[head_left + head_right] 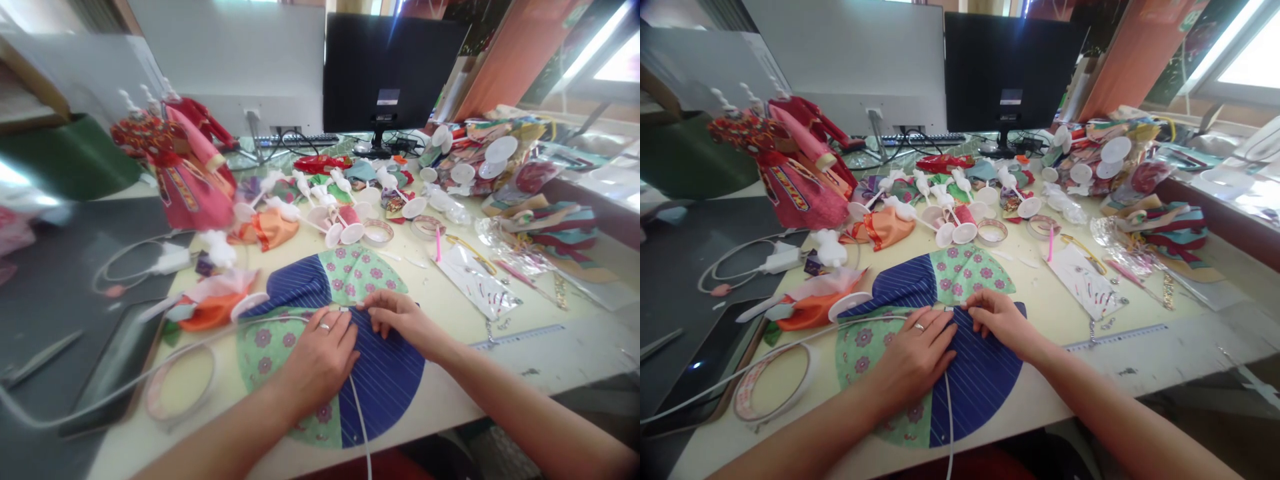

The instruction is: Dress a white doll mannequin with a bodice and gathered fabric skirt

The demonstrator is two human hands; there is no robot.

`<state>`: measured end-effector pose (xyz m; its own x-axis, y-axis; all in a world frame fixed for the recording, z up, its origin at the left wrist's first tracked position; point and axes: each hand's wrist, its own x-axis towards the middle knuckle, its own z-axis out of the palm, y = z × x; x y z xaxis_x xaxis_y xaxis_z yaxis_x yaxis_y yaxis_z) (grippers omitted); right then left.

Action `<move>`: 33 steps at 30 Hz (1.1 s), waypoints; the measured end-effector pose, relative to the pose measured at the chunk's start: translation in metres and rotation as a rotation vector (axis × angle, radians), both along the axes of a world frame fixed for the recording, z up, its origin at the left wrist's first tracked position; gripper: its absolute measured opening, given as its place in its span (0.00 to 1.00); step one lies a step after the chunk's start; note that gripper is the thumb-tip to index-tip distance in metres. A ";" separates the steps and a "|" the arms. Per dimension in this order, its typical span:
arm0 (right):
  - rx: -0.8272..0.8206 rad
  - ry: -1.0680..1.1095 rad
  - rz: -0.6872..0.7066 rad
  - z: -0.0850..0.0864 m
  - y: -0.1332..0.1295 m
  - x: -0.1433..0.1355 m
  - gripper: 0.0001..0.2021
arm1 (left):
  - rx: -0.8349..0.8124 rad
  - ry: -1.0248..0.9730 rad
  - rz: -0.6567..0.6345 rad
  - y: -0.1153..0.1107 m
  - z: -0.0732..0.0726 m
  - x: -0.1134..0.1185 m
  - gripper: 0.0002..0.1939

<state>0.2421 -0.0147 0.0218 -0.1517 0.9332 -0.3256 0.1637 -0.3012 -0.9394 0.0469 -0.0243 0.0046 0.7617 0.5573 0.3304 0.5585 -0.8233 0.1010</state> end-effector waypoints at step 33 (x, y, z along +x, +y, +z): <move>-0.346 0.236 0.034 0.004 0.012 0.013 0.10 | -0.156 0.025 -0.029 0.006 -0.001 0.001 0.22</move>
